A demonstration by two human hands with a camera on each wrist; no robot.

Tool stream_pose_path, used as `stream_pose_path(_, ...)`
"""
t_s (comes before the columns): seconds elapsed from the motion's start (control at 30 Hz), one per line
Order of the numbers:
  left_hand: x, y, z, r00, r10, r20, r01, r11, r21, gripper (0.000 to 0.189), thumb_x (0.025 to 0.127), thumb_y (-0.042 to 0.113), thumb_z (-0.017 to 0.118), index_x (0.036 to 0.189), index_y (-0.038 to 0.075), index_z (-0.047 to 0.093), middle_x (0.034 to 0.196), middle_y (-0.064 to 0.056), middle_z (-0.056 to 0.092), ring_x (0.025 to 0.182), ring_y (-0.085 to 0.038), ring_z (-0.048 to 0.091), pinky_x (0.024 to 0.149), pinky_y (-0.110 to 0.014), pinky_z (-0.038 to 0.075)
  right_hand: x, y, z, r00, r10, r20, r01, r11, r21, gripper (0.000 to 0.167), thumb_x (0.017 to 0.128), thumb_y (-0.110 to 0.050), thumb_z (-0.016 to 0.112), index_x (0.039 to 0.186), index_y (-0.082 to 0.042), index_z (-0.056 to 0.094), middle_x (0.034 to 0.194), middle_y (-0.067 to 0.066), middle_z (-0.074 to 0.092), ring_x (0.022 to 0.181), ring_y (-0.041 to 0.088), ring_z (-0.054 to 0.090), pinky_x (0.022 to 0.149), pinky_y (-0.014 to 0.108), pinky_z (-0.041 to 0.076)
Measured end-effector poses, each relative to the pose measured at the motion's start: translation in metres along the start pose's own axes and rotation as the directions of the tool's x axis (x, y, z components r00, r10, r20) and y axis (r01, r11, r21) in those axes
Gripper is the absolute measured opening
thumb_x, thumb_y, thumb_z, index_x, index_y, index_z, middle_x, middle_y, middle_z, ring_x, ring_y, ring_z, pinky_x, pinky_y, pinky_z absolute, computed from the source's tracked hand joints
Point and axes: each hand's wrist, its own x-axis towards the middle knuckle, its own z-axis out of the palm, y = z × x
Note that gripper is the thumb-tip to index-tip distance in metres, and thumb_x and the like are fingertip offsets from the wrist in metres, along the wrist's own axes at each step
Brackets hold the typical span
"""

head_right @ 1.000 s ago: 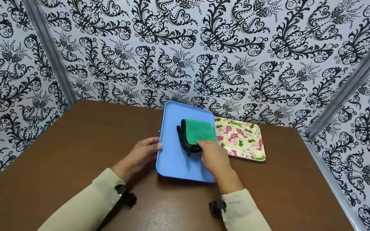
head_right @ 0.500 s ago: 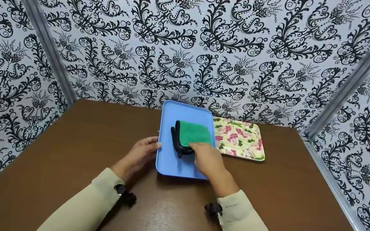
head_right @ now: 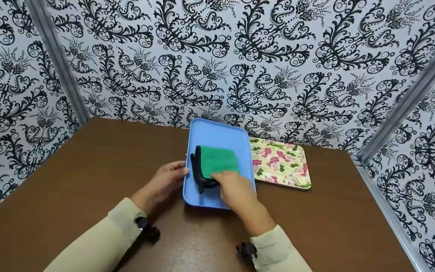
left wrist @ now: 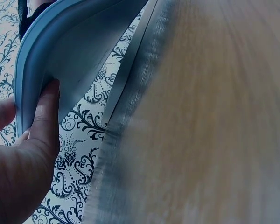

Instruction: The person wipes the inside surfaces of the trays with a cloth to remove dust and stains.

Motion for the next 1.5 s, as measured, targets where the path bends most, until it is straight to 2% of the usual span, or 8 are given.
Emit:
stream_pose_path(0.3,0.003,-0.003,-0.001,1.0,0.001,-0.031,-0.001,1.0,0.004,0.046,0.098,0.007,0.064,0.14,-0.008,0.055,0.11,-0.007,0.068,0.087,-0.013,0.067,0.078,-0.029,0.06,0.0,-0.008,0.001,0.998,-0.058,0.007,0.058,0.998,-0.02,0.045,0.085,0.006,0.067,0.124,-0.014,0.075,0.118,0.007,0.077,0.109,0.03,0.073,0.091,0.047,0.06)
stream_pose_path(0.6,0.002,-0.002,-0.001,1.0,0.019,-0.024,-0.019,1.0,0.008,0.041,0.099,0.007,0.061,0.137,-0.008,0.057,0.109,-0.008,0.07,0.088,-0.013,0.068,0.081,-0.03,0.061,-0.001,-0.014,0.0,0.994,-0.104,0.029,0.105,0.994,-0.039,0.044,0.085,0.007,0.067,0.123,-0.015,0.076,0.116,0.007,0.077,0.108,0.029,0.072,0.089,0.045,0.061)
stream_pose_path(0.73,0.002,-0.002,-0.001,0.999,0.016,-0.03,-0.016,1.0,0.01,0.041,0.1,0.007,0.061,0.137,-0.008,0.057,0.113,-0.01,0.071,0.089,-0.013,0.068,0.081,-0.03,0.061,-0.001,-0.012,-0.002,0.987,-0.149,0.057,0.152,0.987,-0.045,0.04,0.088,0.005,0.066,0.121,-0.017,0.077,0.115,0.005,0.076,0.108,0.027,0.072,0.088,0.044,0.061)
stream_pose_path(0.83,0.001,-0.002,-0.002,1.0,0.02,-0.021,-0.02,1.0,0.008,0.042,0.1,0.006,0.059,0.139,-0.009,0.055,0.117,-0.011,0.07,0.092,-0.013,0.067,0.082,-0.03,0.06,-0.001,-0.009,-0.006,0.979,-0.176,0.101,0.18,0.983,-0.033,0.045,0.087,0.008,0.064,0.122,-0.017,0.077,0.116,0.005,0.074,0.109,0.026,0.07,0.09,0.043,0.06)
stream_pose_path(0.93,0.0,-0.002,-0.002,1.0,0.02,-0.012,-0.02,1.0,0.005,0.042,0.1,0.006,0.059,0.139,-0.008,0.056,0.116,-0.009,0.068,0.094,-0.013,0.066,0.082,-0.03,0.059,-0.001,-0.005,-0.01,0.972,-0.196,0.133,0.199,0.98,-0.015,0.05,0.082,0.013,0.063,0.121,-0.016,0.077,0.116,0.006,0.073,0.109,0.026,0.069,0.093,0.043,0.059)
stream_pose_path(1.07,0.001,-0.003,-0.002,1.0,0.018,-0.015,-0.018,1.0,-0.003,0.039,0.099,0.006,0.06,0.135,-0.007,0.058,0.107,-0.004,0.068,0.092,-0.013,0.065,0.08,-0.03,0.059,-0.001,0.004,-0.013,0.969,-0.219,0.117,0.221,0.975,-0.006,0.05,0.079,0.016,0.063,0.115,-0.015,0.079,0.114,0.006,0.073,0.106,0.026,0.07,0.092,0.043,0.059)
stream_pose_path(1.3,0.001,-0.002,-0.001,1.0,0.01,-0.02,-0.01,1.0,-0.01,0.038,0.098,0.006,0.062,0.134,-0.007,0.06,0.098,0.0,0.068,0.089,-0.012,0.065,0.08,-0.03,0.059,-0.002,0.018,-0.011,0.975,-0.195,0.103,0.198,0.98,-0.018,0.042,0.086,0.012,0.062,0.112,-0.016,0.08,0.117,0.006,0.075,0.109,0.028,0.071,0.096,0.045,0.059)
stream_pose_path(1.5,0.001,-0.002,-0.002,1.0,0.008,-0.026,-0.008,1.0,0.011,0.041,0.098,0.008,0.062,0.136,-0.007,0.058,0.099,-0.002,0.067,0.09,-0.013,0.064,0.081,-0.03,0.059,-0.001,0.03,-0.008,0.981,-0.17,0.091,0.174,0.984,-0.036,0.046,0.083,0.015,0.062,0.112,-0.015,0.079,0.118,0.007,0.075,0.109,0.03,0.071,0.096,0.046,0.059)
